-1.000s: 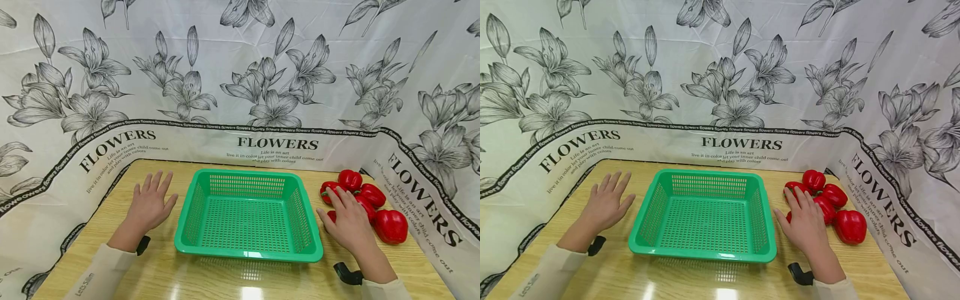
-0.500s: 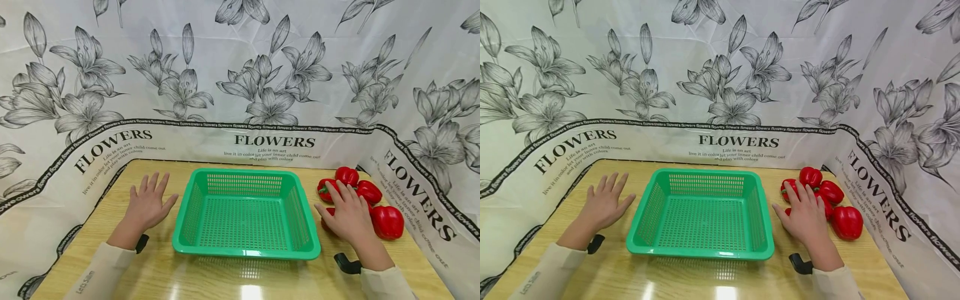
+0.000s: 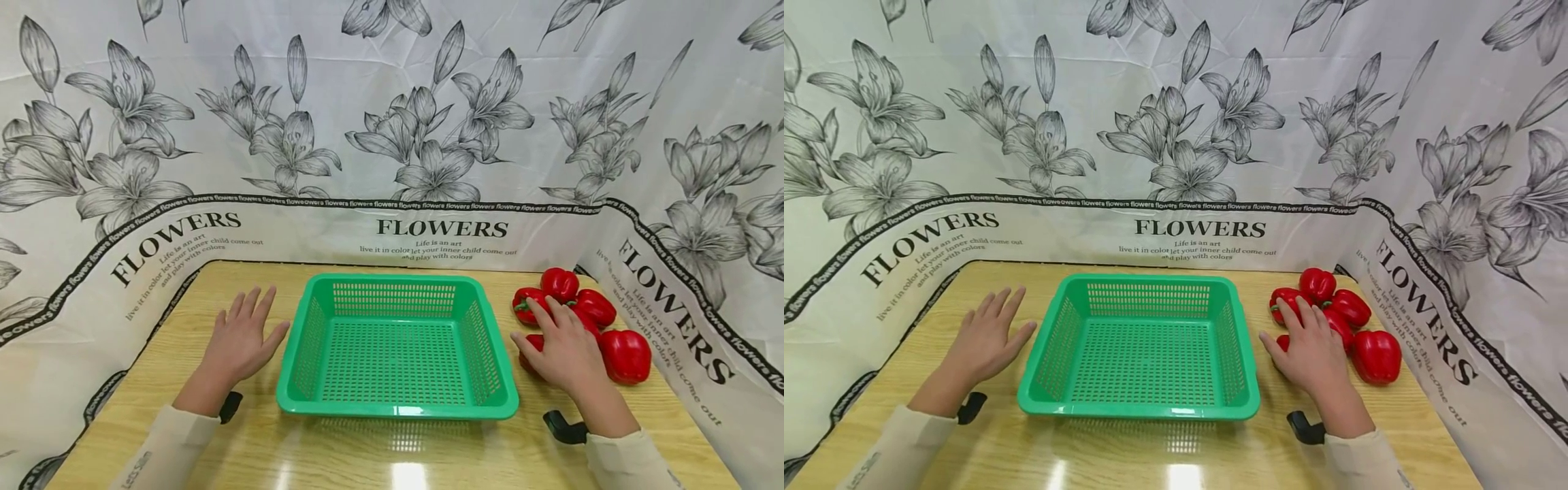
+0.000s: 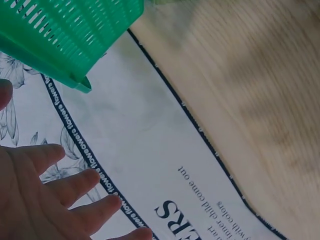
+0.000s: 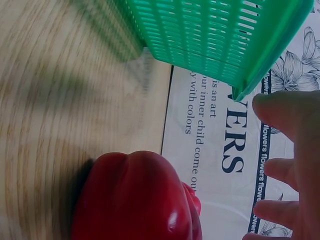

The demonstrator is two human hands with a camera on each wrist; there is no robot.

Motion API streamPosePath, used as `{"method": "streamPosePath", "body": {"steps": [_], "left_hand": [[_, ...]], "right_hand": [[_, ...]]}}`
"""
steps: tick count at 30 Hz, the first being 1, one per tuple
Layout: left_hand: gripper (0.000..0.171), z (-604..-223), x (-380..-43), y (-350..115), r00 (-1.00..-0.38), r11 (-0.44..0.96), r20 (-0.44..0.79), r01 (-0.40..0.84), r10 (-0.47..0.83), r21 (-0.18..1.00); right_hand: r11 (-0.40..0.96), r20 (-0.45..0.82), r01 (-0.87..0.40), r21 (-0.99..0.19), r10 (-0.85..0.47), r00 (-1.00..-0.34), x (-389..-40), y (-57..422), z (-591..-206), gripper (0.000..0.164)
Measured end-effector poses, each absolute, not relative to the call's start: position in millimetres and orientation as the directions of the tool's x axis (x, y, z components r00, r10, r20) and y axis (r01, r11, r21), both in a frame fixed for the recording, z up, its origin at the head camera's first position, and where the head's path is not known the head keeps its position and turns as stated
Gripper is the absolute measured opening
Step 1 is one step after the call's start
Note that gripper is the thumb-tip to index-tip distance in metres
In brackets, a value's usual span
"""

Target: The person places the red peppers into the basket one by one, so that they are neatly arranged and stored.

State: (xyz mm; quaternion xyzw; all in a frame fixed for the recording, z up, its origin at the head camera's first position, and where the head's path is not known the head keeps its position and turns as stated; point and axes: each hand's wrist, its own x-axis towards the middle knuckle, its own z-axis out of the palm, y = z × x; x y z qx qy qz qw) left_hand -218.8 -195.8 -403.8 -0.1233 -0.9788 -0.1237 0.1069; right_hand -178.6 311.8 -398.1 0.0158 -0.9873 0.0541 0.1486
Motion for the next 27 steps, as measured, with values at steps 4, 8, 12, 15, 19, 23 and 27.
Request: {"method": "streamPosePath", "body": {"steps": [4, 8, 12, 15, 19, 23, 27], "left_hand": [[0.066, -407.2, -217.7, -194.9, -0.936, 0.922, 0.264, 0.3, 0.235, 0.245], [0.065, -409.0, -216.7, -193.1, -0.929, 0.893, 0.272, 0.33, 0.25, 0.306], [0.065, -410.7, -215.4, -191.9, -0.93, 0.868, 0.261, 0.341, 0.257, 0.361], [0.065, -412.8, -214.7, -191.0, -0.932, 0.848, 0.25, 0.346, 0.262, 0.402], [0.066, -417.1, -214.4, -188.3, -0.939, 0.805, 0.207, 0.344, 0.276, 0.484], [0.066, -421.4, -213.2, -184.8, -0.942, 0.755, 0.164, 0.332, 0.291, 0.565], [0.065, -424.7, -212.4, -182.5, -0.943, 0.702, 0.142, 0.321, 0.302, 0.636]], "right_hand": [[0.994, 0.282, -0.044, -0.101, -0.014, -0.959, -177.1, 313.6, -402.5, 0.071], [0.994, 0.259, -0.034, -0.104, -0.006, -0.966, -175.8, 316.1, -405.5, 0.07], [0.994, 0.232, -0.027, -0.11, 0.0, -0.973, -175.3, 318.5, -407.4, 0.068], [0.993, 0.213, -0.025, -0.113, -0.001, -0.977, -174.5, 320.3, -409.4, 0.068], [0.993, 0.183, -0.02, -0.12, 0.002, -0.983, -174.6, 322.8, -412.0, 0.067], [0.993, 0.151, -0.011, -0.116, 0.006, -0.989, -174.2, 324.9, -413.5, 0.069], [0.995, 0.121, -0.008, -0.104, 0.005, -0.993, -173.7, 327.5, -416.1, 0.072]]}}
